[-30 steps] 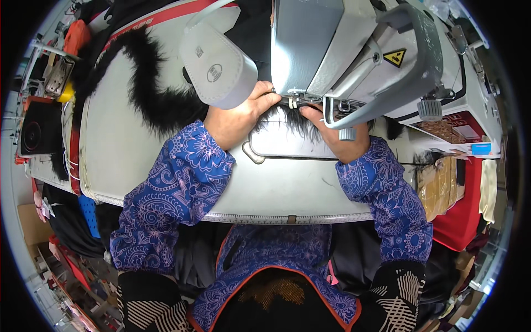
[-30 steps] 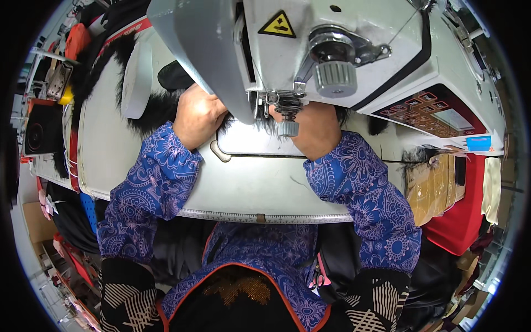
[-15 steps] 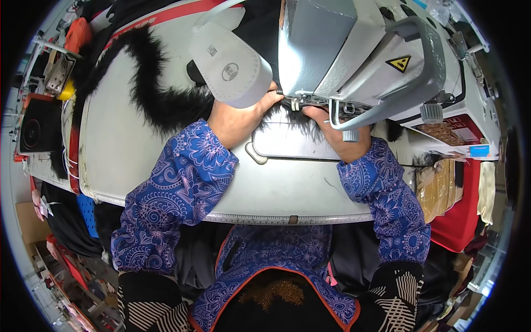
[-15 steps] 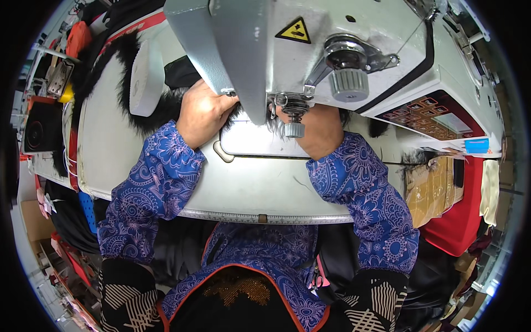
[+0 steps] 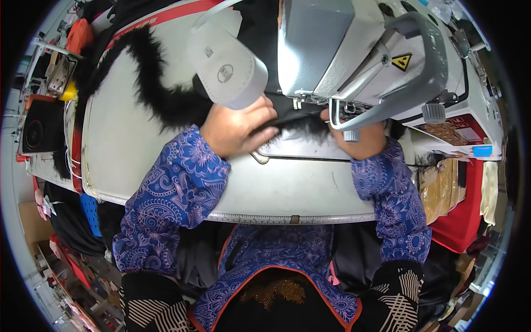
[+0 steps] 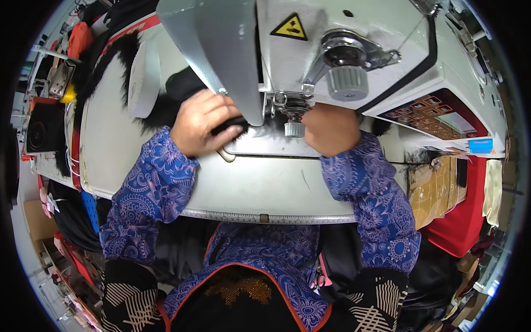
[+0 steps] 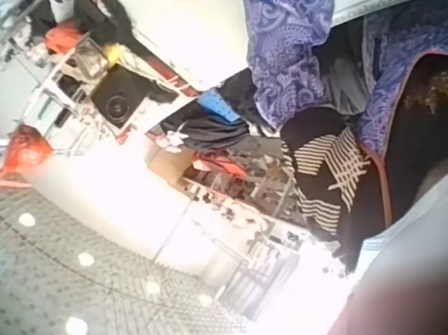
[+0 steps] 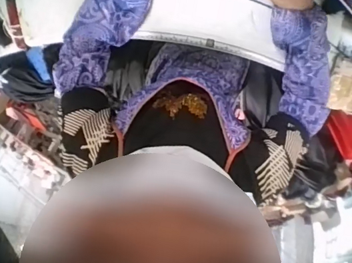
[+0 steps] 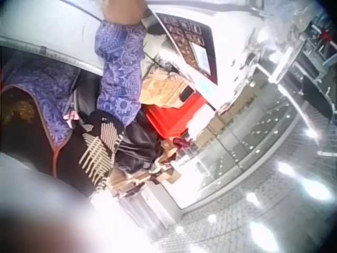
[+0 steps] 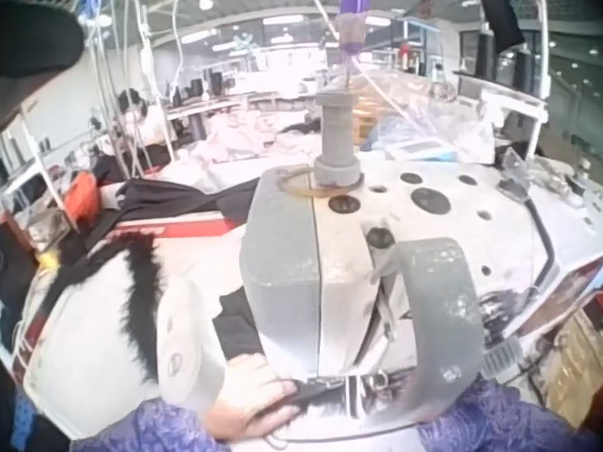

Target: Joining strips of black faux fur using an industrial sewing machine.

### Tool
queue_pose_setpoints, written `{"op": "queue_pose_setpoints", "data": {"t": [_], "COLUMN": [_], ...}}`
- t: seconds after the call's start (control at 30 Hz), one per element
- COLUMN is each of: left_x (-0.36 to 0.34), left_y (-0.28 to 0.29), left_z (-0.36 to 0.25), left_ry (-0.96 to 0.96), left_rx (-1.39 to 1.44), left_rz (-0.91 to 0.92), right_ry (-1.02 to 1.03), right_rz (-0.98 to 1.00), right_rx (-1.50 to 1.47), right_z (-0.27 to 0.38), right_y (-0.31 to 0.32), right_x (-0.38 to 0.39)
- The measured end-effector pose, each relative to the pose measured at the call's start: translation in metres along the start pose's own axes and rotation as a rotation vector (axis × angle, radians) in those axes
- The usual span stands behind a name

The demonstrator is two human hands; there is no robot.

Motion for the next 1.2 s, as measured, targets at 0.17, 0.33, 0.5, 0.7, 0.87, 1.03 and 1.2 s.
{"op": "queue_pose_setpoints", "data": {"t": [0.17,0.33,0.5,0.7,0.87,1.03,1.2], "left_x": [0.002,0.001,0.0,-0.006,-0.001,0.011,0.003], "left_y": [-0.002,-0.004,-0.006,-0.001,-0.004,-0.013,-0.005], "left_z": [-0.024,-0.027,-0.028,-0.039,-0.037,-0.028,-0.037], "left_ry": [-0.067,-0.052,-0.021,-0.05,-0.185,-0.15,0.004], "left_rx": [0.083,0.077,0.055,-0.11,-0.344,-0.191,-0.034], "left_rz": [-0.008,-0.039,-0.1,-0.161,-0.21,-0.091,-0.065], "right_ry": [0.105,0.203,0.22,0.106,0.078,0.09,0.146], "right_rz": [-0.056,-0.018,-0.015,0.026,0.004,0.06,-0.063], "right_rx": [-0.039,-0.317,-0.143,-0.265,-0.369,-0.317,-0.307], "right_z": [0.012,0.034,0.046,0.045,0.04,0.04,0.041], "right_y": [0.028,0.028,0.018,0.016,0.013,0.008,0.007], "right_x": [-0.012,-0.016,-0.016,-0.017,-0.015,-0.016,-0.014]}}
Point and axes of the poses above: each hand's wrist, its own x-axis away from the middle knuckle, its own y-axis out of the back of the hand, z = x × y, the point moved 3 cm from there along -x, towards the middle knuckle, and after that the axes turned 15 degrees about -z, right-handed, at the moved point
